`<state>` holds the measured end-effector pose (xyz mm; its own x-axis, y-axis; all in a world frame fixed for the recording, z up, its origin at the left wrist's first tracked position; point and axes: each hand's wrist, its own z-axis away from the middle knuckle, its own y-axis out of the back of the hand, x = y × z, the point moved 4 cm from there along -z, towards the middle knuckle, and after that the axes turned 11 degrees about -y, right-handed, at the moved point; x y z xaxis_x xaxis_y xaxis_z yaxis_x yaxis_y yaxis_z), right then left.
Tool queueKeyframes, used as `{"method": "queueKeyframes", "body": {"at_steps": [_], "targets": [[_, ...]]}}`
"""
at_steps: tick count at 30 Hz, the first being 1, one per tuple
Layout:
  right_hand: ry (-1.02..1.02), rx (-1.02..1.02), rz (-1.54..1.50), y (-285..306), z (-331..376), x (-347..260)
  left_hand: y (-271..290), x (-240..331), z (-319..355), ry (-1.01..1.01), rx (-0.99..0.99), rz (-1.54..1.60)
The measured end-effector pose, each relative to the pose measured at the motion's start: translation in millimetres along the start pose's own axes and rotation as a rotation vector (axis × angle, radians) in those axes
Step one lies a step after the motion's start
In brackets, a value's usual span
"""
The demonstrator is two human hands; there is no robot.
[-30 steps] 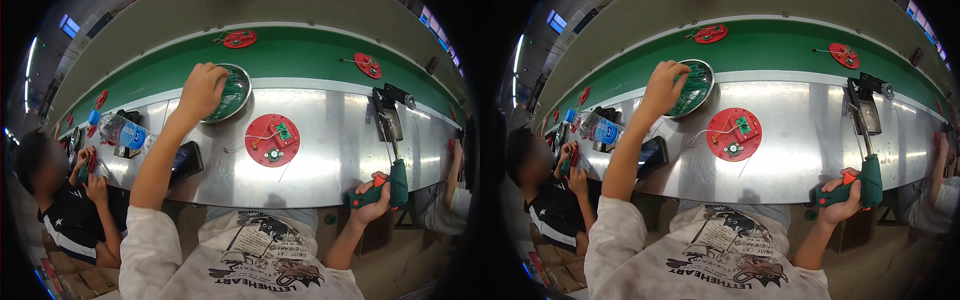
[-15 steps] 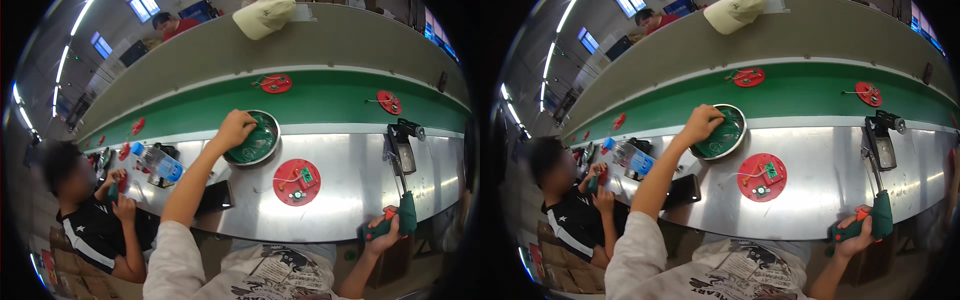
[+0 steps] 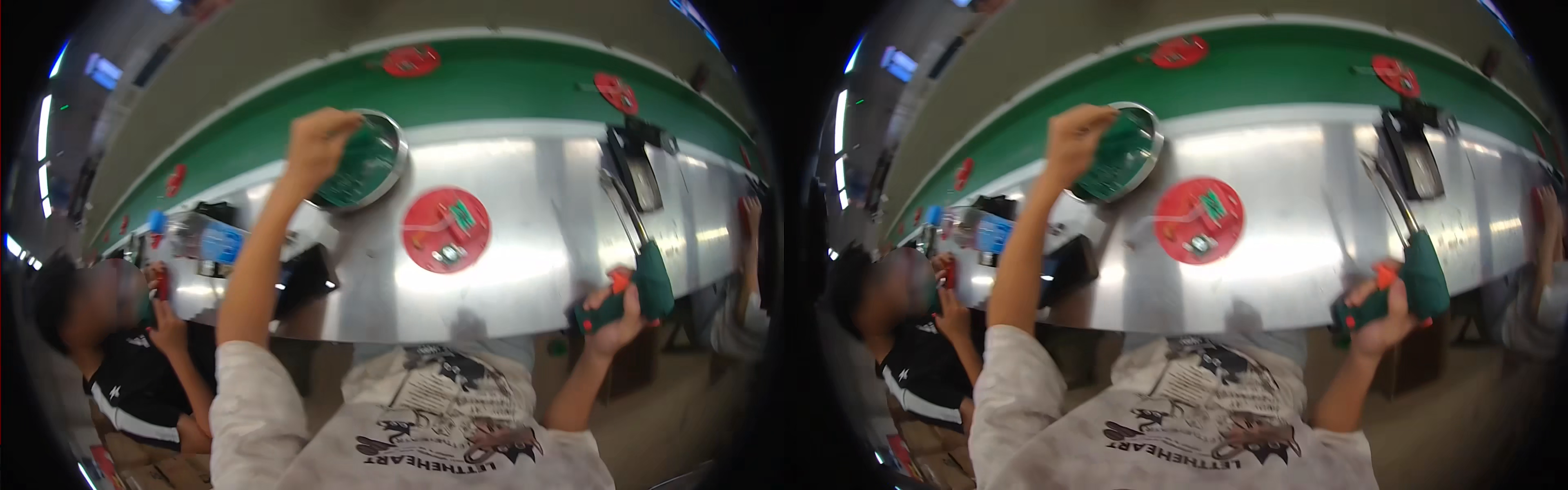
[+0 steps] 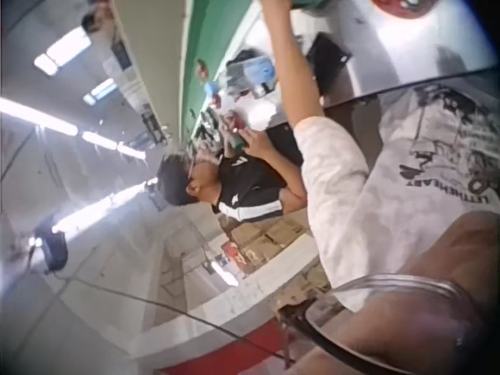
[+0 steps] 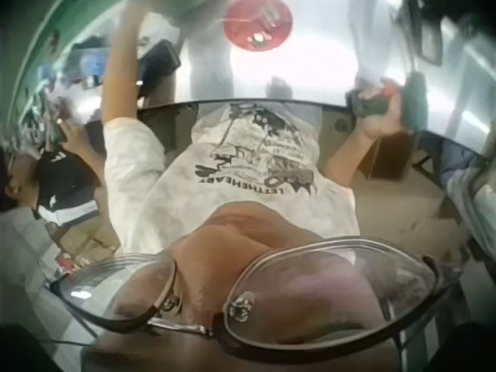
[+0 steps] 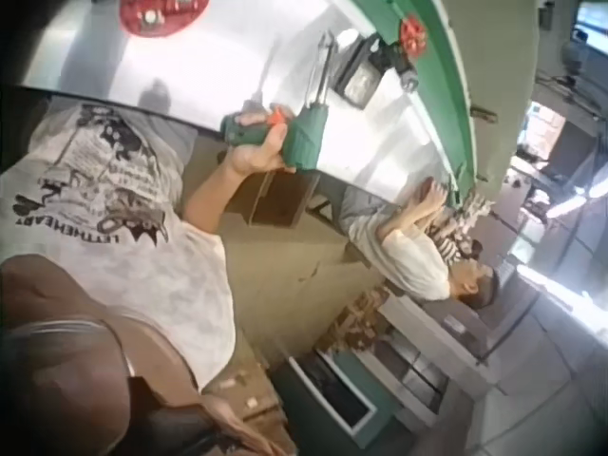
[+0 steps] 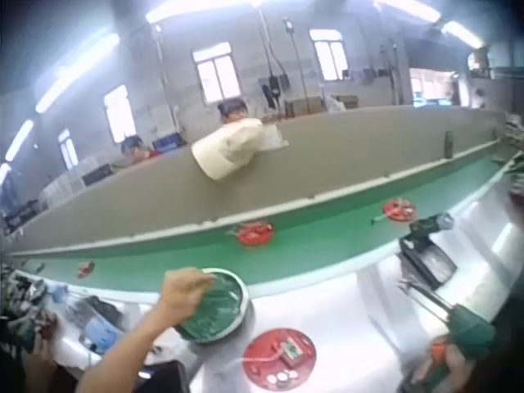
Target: The recorder is soldering electronic components onto a circular circuit board within a plastic housing at an assembly line.
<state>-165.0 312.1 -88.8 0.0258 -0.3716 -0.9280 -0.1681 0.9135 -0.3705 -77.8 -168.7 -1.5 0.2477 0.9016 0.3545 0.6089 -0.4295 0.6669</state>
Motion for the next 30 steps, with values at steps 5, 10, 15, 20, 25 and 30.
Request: {"method": "queueKeyframes", "body": {"at_steps": [5, 10, 15, 20, 25, 30], "targets": [[0.072, -0.096, 0.035, -9.4, 2.7, 5.3, 8.9, 105.8, 14.3, -0.246, -0.049, -0.139], [0.038, -0.035, 0.004, 5.9, 4.8, -3.5, -23.6, 137.8, 57.5, -0.14, -0.062, -0.054], [-0.05, -0.081, 0.075, 4.4, 5.9, -6.6, -23.1, 160.5, 73.0, -0.038, 0.035, -0.005], [-0.013, -0.128, 0.14, 0.0, 11.1, 8.4, -38.1, 151.8, 68.6, -0.025, 0.055, 0.039], [-0.01, -0.398, 0.367, -51.1, 36.7, -16.6, -50.9, 158.3, 81.5, 0.041, -0.006, -0.001], [0.08, -0.539, 0.598, -25.8, 44.8, -0.6, -70.1, 159.4, 87.0, 0.003, -0.01, -0.009]]}}
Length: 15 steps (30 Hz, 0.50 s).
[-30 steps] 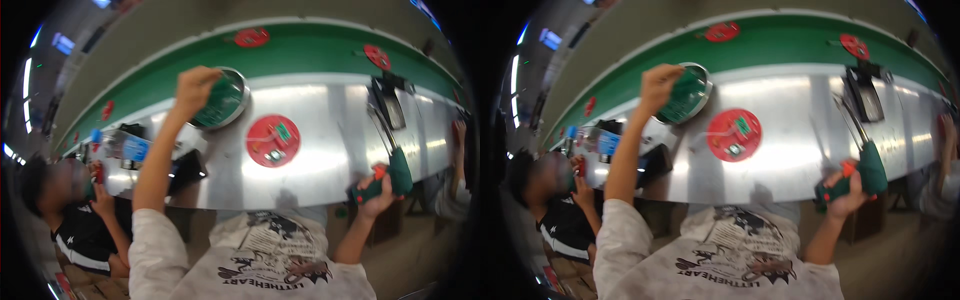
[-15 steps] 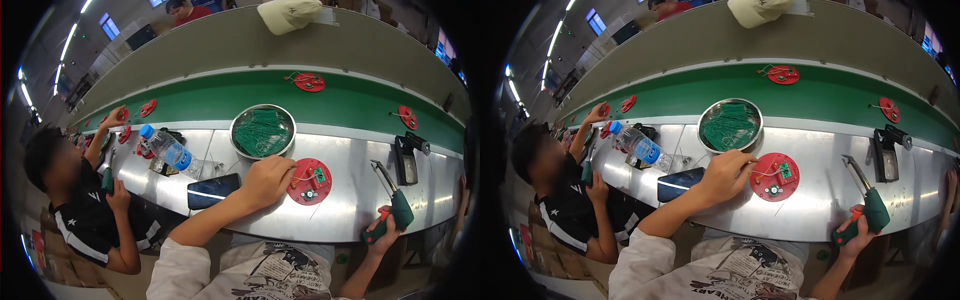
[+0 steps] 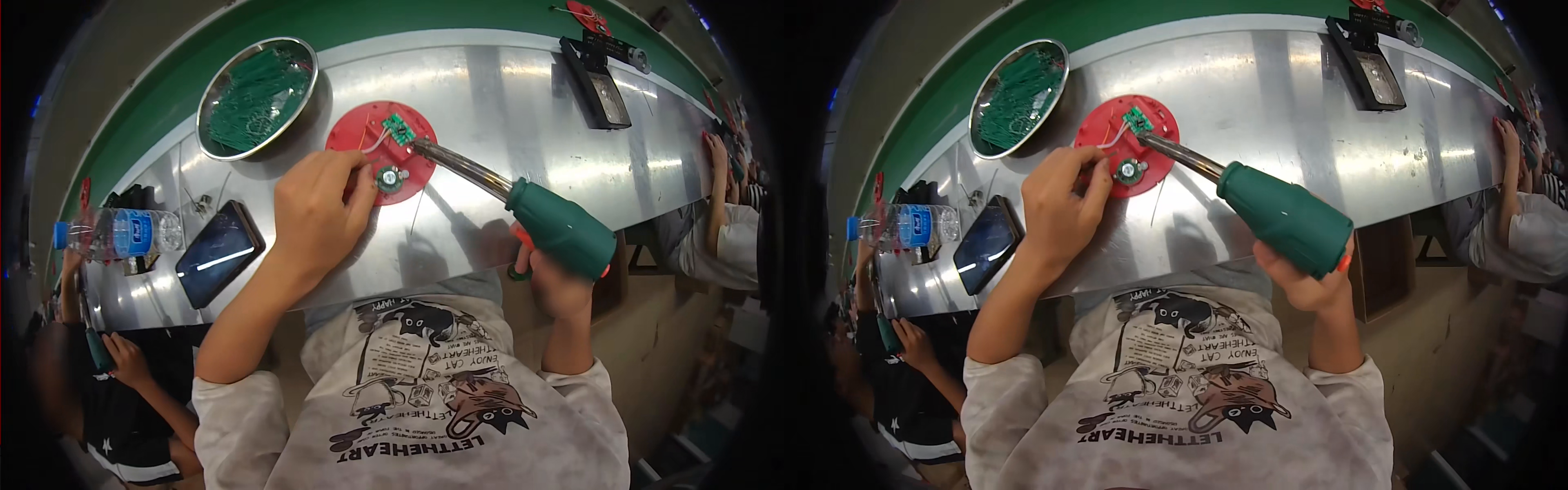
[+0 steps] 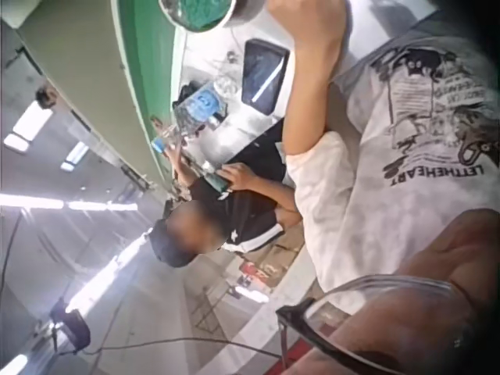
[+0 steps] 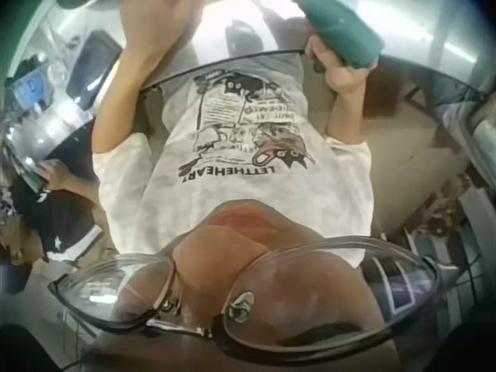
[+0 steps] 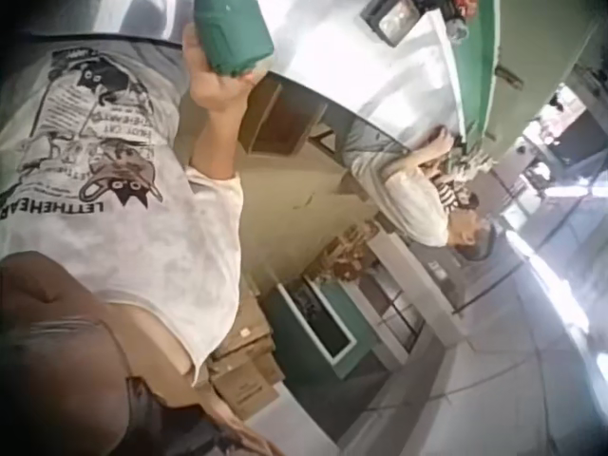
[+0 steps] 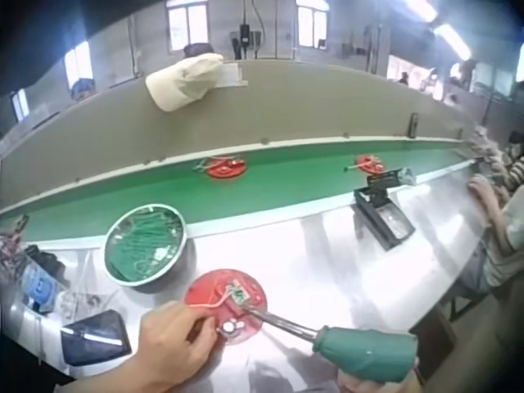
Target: The recorder is soldering electronic components onto a circular circuit board within a plastic housing at an assembly line.
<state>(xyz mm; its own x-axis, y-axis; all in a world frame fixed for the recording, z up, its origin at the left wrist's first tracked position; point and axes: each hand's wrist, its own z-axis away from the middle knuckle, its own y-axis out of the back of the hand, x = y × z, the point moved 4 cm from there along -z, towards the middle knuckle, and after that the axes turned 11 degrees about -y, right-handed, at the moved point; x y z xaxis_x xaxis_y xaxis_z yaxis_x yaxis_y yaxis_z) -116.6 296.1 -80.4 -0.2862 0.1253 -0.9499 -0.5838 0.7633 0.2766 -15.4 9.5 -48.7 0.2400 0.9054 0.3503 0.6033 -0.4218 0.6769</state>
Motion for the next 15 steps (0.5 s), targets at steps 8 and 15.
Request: {"method": "queueKeyframes", "body": {"at_steps": [8, 15], "targets": [[-0.039, 0.028, -0.272, 9.1, -26.8, -19.2, -0.4, 15.7, -27.2, -0.171, 0.008, -0.114], [-0.199, 0.097, -0.342, 8.2, -34.1, -33.3, -13.9, 19.8, -30.1, -0.132, -0.086, -0.176]]}}
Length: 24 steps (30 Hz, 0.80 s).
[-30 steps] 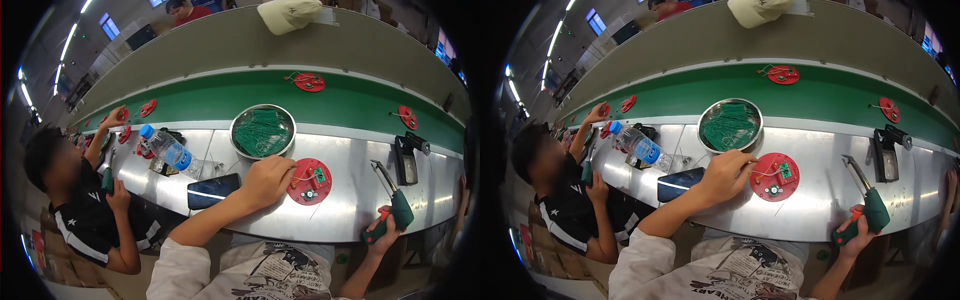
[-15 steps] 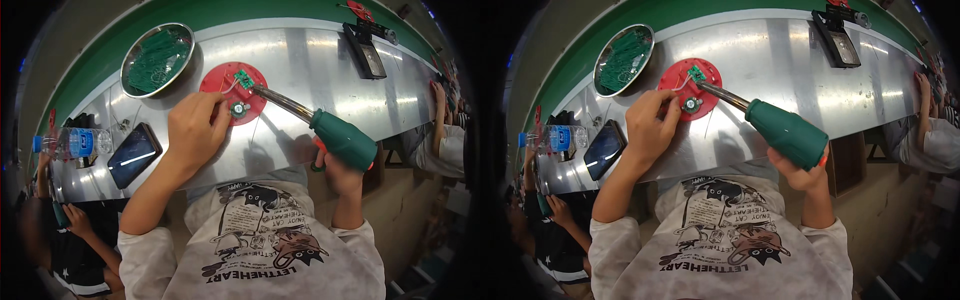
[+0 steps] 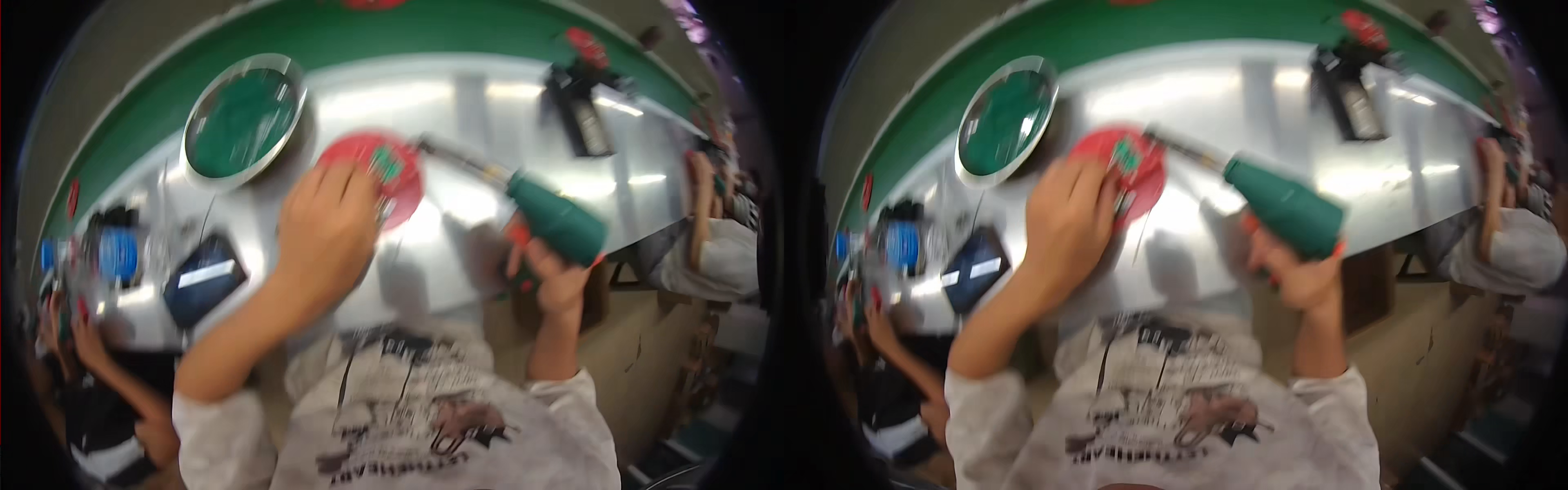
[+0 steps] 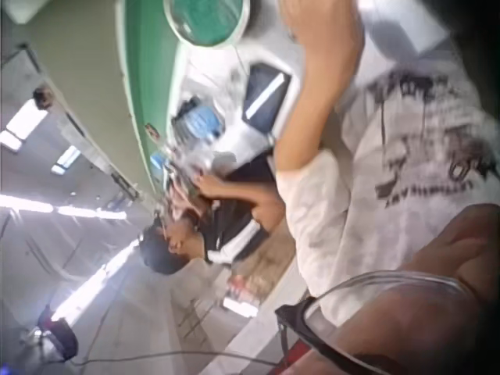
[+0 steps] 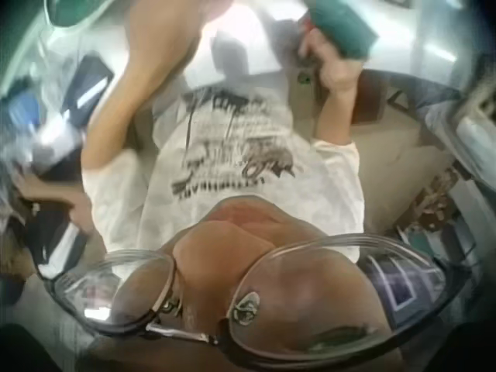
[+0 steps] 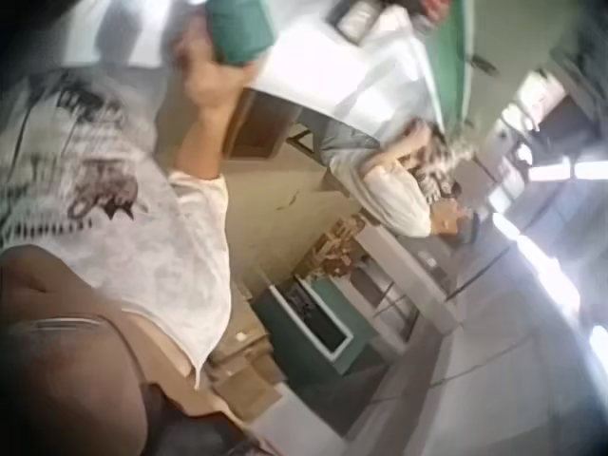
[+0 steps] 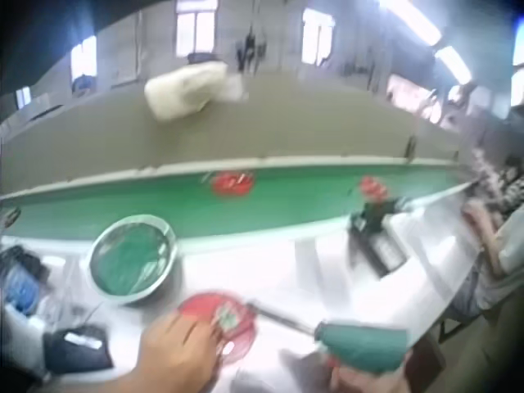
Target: The recorder is soldering electronic components onto a circular circuit board within a plastic housing at an assembly line.
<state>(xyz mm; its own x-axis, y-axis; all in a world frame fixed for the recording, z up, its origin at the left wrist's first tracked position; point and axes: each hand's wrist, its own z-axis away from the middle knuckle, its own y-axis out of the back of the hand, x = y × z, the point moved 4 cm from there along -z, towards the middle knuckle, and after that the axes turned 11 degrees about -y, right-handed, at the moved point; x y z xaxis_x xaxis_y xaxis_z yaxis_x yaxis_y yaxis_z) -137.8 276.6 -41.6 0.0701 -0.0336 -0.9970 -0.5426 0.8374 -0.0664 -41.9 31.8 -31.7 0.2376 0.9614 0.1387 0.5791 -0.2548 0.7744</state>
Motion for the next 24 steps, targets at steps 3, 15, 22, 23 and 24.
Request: {"method": "queueKeyframes", "body": {"at_steps": [3, 15, 22, 23, 24], "targets": [[-0.155, -0.022, -0.106, -1.0, -21.5, 14.3, -8.1, -18.3, 14.5, -0.01, -0.014, 0.07], [0.011, -0.183, -0.138, 2.5, -15.8, 15.3, 19.5, -40.5, 32.8, 0.074, -0.022, 0.164], [0.014, -0.167, -0.227, -7.9, -14.6, 16.1, 37.3, -36.5, 45.6, 0.181, -0.009, 0.203], [0.038, -0.182, -0.123, -6.9, -14.4, 19.8, 42.0, -35.1, 44.0, 0.216, 0.039, 0.186], [0.033, -0.193, -0.16, -4.0, -10.7, 29.4, 43.1, -34.1, 39.7, 0.104, 0.101, 0.156]]}}
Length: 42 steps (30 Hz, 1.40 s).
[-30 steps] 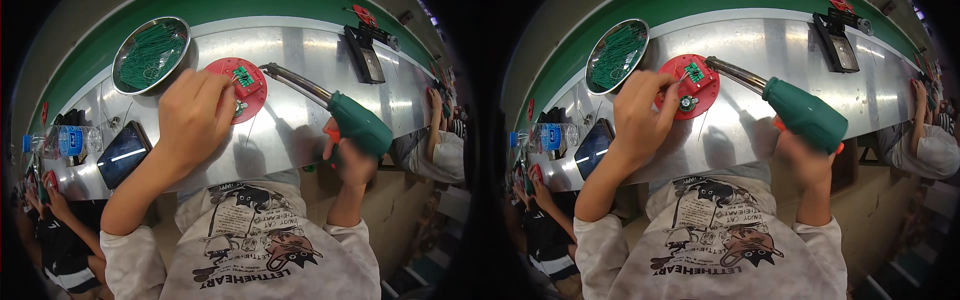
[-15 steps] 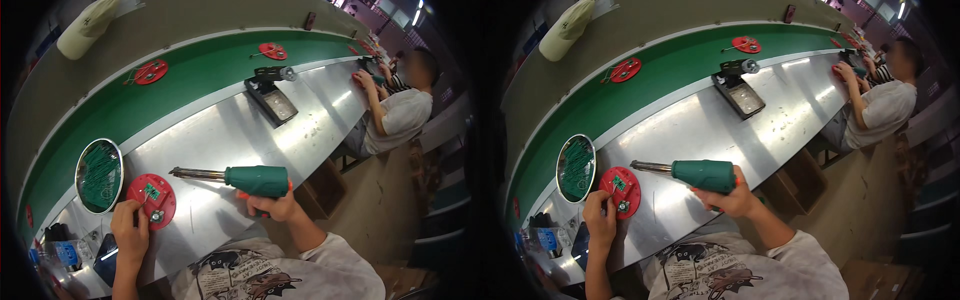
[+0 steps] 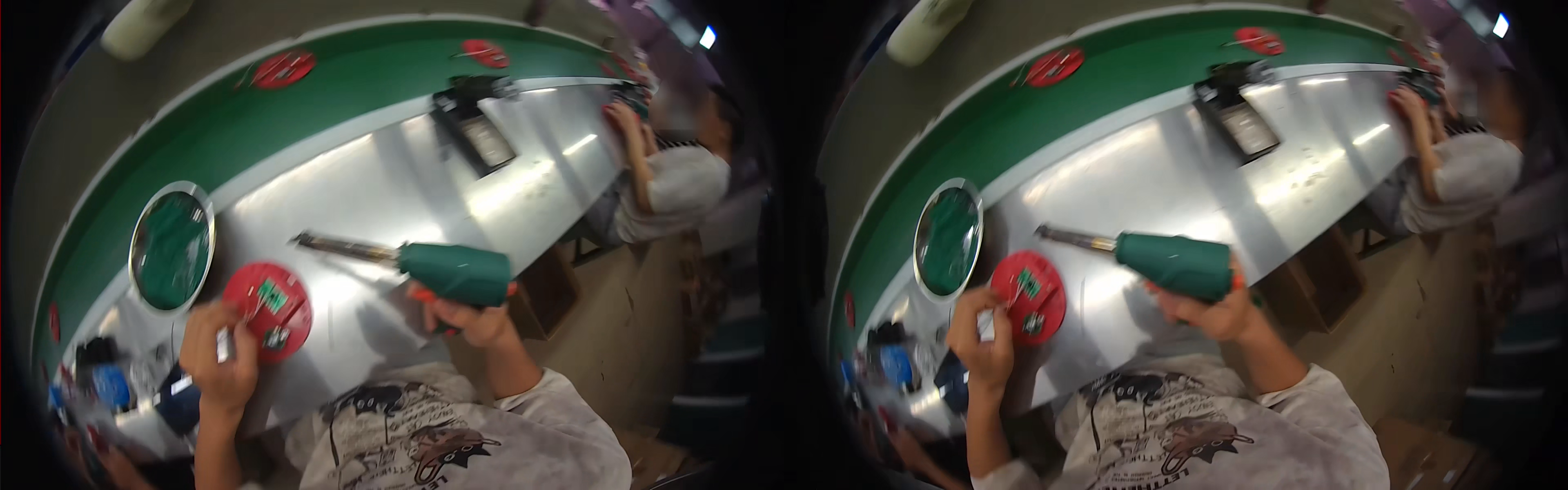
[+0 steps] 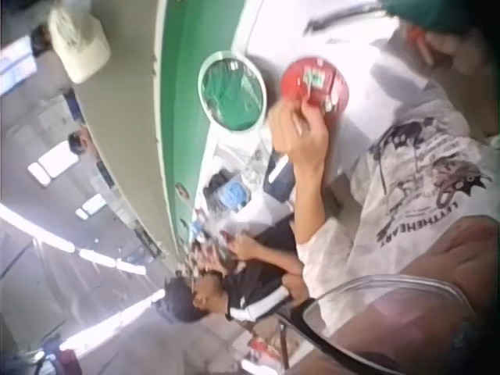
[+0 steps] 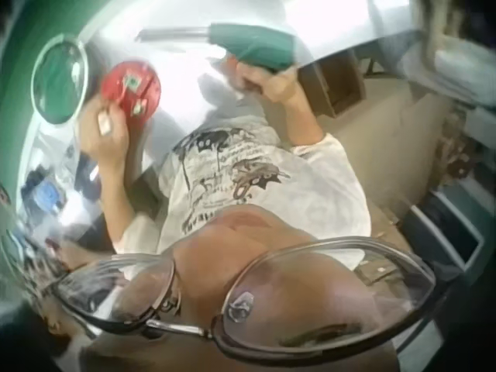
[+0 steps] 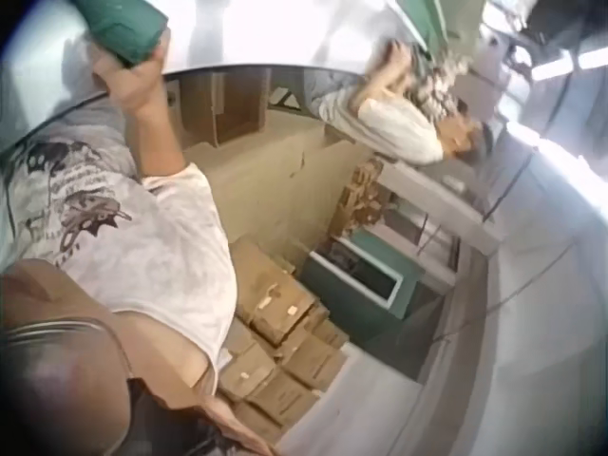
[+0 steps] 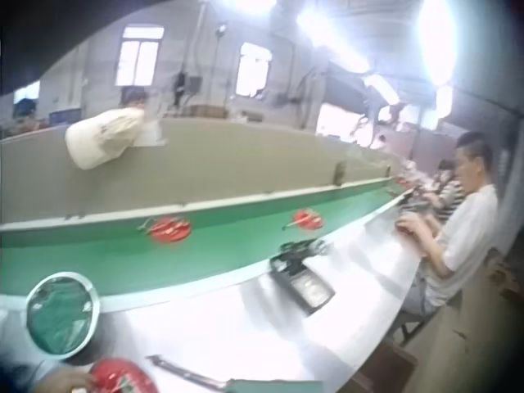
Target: The recorder is soldering electronic components onto a circular circuit board within a plastic housing at an assembly line.
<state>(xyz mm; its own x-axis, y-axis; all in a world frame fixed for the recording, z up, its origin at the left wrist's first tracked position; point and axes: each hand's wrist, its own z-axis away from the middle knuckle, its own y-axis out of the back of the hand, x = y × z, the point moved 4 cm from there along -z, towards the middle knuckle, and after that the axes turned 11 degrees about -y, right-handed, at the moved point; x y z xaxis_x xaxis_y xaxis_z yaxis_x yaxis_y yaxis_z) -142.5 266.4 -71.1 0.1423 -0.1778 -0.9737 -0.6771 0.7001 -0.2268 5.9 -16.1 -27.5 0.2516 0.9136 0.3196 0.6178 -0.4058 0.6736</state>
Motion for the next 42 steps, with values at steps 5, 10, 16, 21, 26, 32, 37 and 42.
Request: {"method": "queueKeyframes", "body": {"at_steps": [5, 10, 16, 21, 26, 32, 37, 42], "targets": [[-0.003, 0.141, 0.265, -9.5, 21.4, -19.2, -16.8, 12.4, -16.7, -0.016, 0.014, 0.033], [-0.011, -0.061, 0.474, -1.0, 13.0, 4.2, -32.5, 3.4, 2.4, -0.076, 0.048, -0.074], [-0.029, -0.103, 0.466, -18.6, 9.2, 4.4, -32.0, 2.6, 7.3, -0.066, 0.058, -0.075], [-0.016, -0.094, 0.419, -20.2, 6.3, 1.6, -31.9, -0.5, 7.6, -0.029, 0.065, -0.039], [-0.027, -0.093, 0.376, -22.2, 4.2, -0.6, -33.6, 0.6, 5.0, -0.055, 0.051, -0.067], [-0.078, -0.098, 0.384, -27.3, -1.8, -1.3, -35.9, -2.6, 6.8, -0.065, 0.073, -0.058], [-0.039, -0.128, 0.352, -23.9, -3.4, 0.5, -33.8, -3.9, 6.7, -0.066, 0.077, -0.057], [-0.125, 0.005, 0.215, -37.0, -1.5, -6.5, -36.3, -4.6, 7.8, -0.072, 0.075, -0.043]]}}
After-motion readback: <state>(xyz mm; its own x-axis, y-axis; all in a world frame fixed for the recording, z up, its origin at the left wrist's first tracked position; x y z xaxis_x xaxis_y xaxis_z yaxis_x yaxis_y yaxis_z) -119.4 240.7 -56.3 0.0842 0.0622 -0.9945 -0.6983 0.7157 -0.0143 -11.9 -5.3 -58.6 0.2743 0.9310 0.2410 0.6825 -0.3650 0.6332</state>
